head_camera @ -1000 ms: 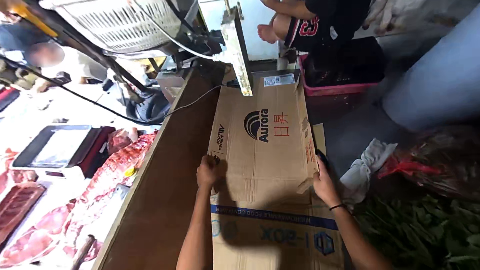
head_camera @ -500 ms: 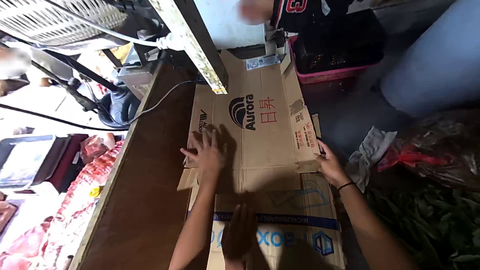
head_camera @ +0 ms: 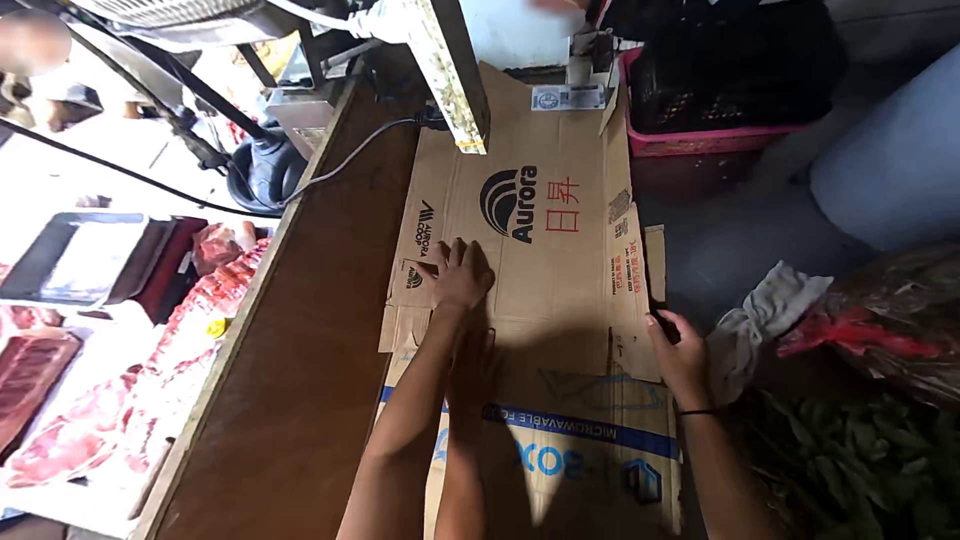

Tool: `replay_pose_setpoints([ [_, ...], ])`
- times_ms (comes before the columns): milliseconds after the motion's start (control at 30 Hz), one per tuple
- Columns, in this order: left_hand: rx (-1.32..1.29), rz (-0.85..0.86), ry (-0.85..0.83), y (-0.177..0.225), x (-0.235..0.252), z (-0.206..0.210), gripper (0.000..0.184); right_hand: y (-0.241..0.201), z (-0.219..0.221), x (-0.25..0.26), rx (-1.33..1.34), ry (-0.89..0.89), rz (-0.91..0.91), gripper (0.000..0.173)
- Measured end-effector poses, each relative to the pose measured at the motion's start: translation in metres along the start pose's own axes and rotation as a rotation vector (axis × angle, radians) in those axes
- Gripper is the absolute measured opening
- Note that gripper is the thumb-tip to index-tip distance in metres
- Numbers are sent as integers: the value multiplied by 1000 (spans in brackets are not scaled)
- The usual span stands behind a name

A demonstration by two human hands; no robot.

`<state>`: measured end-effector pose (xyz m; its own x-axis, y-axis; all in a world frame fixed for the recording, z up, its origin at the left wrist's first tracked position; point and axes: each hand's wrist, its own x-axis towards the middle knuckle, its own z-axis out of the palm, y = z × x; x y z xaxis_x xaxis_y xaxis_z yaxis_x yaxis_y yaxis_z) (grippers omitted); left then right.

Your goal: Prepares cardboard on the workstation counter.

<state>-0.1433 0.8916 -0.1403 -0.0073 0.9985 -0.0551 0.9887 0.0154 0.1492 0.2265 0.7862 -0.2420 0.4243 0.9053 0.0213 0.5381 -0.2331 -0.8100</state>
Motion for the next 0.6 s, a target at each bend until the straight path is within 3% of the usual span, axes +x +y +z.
replay_pose_setpoints([
  [100,38,13,18,-13,-17,16,86,10,-8,-13,-39,16,110,57],
  [167,-39,-108,-86,6,-34,-26,74,19,-17,-17,17,-12,182,57],
  [233,-132,-189,-73,14,-47,-44,67,21,-21,-17,124,-98,244,64],
  [333,-195,-171,57,-7,-57,12,74,3,-21,-18,246,-263,307,66],
  [367,-225,-154,11,-4,-68,21,78,-8,-21,-21,272,-305,336,61],
  [467,-371,-193,-367,68,-116,-64,83,-30,-19,-30,301,-356,392,36],
  [533,-362,-269,-506,121,-140,-135,78,-30,-18,-39,290,-374,407,38],
  [600,-284,-291,-628,150,-148,-174,73,-24,-21,-46,296,-395,386,46],
])
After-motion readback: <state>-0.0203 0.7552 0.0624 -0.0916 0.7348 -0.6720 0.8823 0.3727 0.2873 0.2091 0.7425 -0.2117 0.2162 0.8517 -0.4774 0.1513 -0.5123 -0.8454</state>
